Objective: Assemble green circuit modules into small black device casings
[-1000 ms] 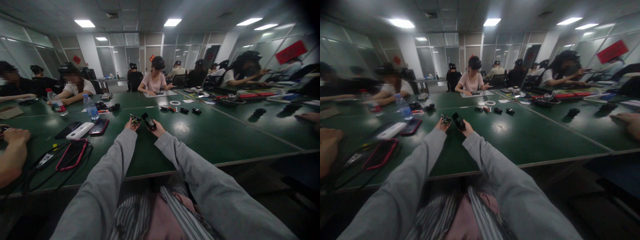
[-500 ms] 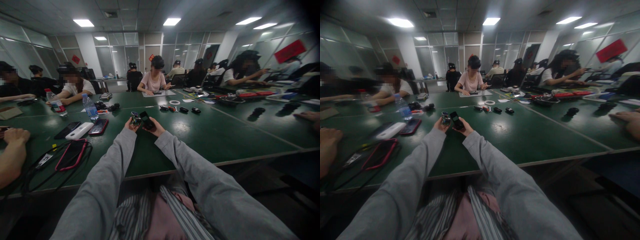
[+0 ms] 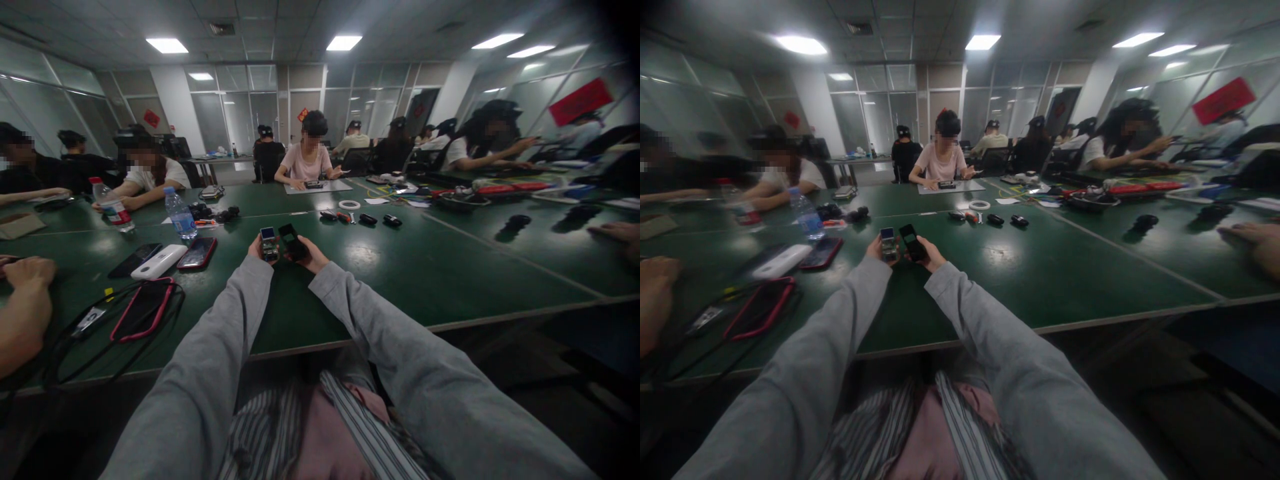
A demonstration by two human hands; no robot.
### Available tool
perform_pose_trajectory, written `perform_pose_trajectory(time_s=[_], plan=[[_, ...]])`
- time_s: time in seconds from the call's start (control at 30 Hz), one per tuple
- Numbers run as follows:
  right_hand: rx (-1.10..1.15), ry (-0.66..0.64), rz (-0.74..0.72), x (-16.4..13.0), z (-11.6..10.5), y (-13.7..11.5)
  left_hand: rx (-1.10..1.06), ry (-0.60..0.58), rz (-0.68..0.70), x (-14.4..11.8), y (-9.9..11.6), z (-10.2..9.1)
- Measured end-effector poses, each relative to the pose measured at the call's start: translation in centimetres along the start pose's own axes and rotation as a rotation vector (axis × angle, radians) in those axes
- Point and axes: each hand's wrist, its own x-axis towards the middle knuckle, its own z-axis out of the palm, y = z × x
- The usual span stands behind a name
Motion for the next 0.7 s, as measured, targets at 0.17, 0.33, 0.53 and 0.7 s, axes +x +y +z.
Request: perform_pose_trajectory(time_s=[0.17, 0.33, 0.53, 0.7], plan=[[-0.006, 0.005, -0.03, 0.1, 0.1, 0.1, -0.018, 0.004, 0.01, -0.1, 0.0, 0.2], [-0.029, -0.003, -0.069, 0.2, 0.1, 0.3, -0.002, 0.012, 0.027, -0.3, 0.0, 0.4], [-0.166, 0.128, -0.168, 0.9, -0.2, 0.9, -0.011, -0.005, 0.023, -1.1, 0.2, 0.8], [-0.385, 0.22, -0.317, 2.0, -1.1, 1.5, -0.035, -0.01, 0.031, -1.7, 0.3, 1.3]])
